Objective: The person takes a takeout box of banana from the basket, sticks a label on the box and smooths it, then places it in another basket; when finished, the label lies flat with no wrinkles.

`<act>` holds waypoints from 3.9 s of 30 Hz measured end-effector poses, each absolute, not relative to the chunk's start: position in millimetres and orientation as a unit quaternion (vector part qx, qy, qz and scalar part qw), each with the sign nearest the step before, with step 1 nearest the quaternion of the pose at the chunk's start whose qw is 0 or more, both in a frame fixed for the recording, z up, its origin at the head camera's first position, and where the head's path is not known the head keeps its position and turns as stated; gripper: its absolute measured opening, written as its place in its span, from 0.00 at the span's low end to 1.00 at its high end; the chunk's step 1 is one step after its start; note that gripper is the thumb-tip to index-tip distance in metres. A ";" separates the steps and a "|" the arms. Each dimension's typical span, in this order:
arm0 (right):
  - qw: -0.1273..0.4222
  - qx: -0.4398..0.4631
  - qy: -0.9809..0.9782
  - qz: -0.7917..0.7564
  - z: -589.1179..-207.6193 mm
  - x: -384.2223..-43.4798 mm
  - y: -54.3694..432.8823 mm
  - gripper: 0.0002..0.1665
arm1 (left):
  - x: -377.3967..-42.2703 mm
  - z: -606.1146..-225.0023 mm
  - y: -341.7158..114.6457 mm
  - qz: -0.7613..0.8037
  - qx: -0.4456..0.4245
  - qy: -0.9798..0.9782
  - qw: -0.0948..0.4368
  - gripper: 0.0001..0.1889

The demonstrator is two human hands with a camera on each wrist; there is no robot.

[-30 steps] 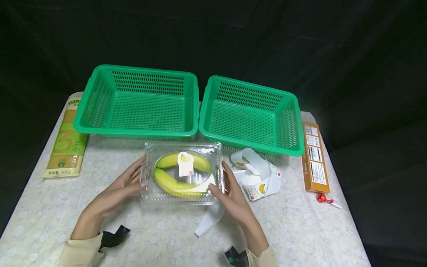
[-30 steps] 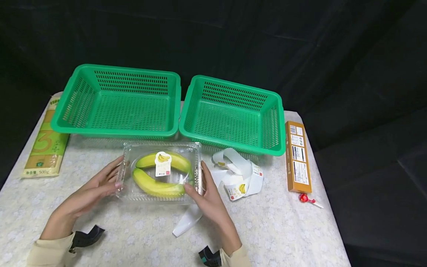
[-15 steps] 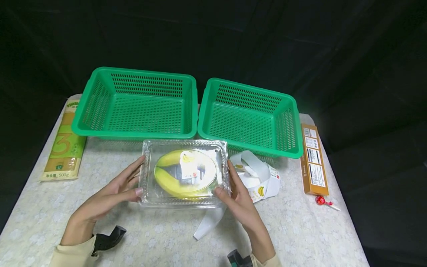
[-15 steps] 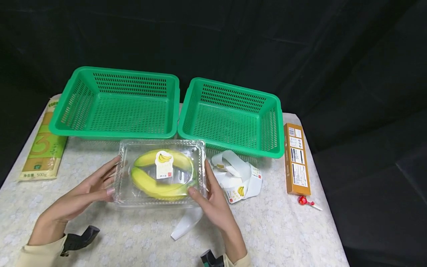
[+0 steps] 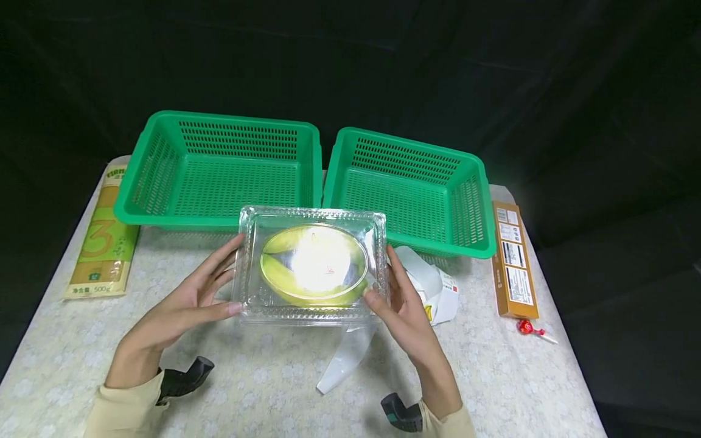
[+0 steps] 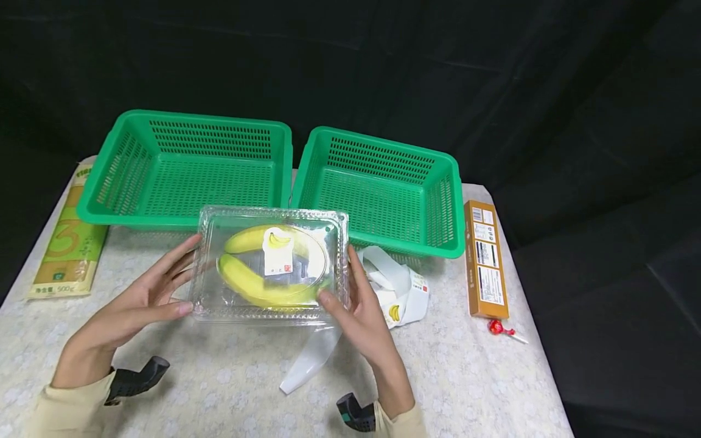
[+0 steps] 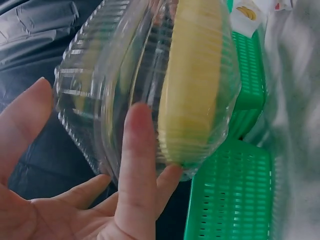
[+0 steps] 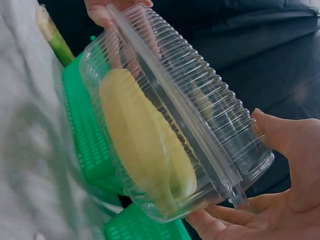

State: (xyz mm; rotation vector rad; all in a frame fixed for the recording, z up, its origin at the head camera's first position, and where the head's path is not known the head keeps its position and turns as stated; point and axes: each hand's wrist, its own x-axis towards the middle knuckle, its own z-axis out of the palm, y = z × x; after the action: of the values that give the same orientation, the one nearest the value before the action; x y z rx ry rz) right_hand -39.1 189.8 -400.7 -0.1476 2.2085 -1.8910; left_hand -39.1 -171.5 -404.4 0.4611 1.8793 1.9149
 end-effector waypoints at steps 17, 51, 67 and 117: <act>0.061 -0.015 0.766 -0.640 -389.7 -64.2 182.2 0.53 | -72.7 -394.0 -143.5 0.608 0.141 0.762 0.174 0.66; 0.066 -0.050 0.813 -0.576 -390.7 -68.2 202.1 0.67 | -99.9 -383.9 -117.8 0.606 0.124 0.764 0.181 0.55; 0.082 -0.043 0.846 -0.525 -387.0 -75.0 212.7 0.66 | -108.3 -384.0 -108.5 0.604 0.121 0.768 0.177 0.55; 0.056 -0.017 0.836 -0.546 -391.1 -90.9 229.9 0.53 | -144.5 -378.8 -83.7 0.592 0.116 0.766 0.222 0.54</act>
State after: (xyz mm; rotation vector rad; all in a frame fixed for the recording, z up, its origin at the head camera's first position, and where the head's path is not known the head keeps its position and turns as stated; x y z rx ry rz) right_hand -90.9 229.9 -391.1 -0.0515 2.5353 -1.6573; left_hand -144.5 -83.7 -378.8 0.3203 2.1172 1.6350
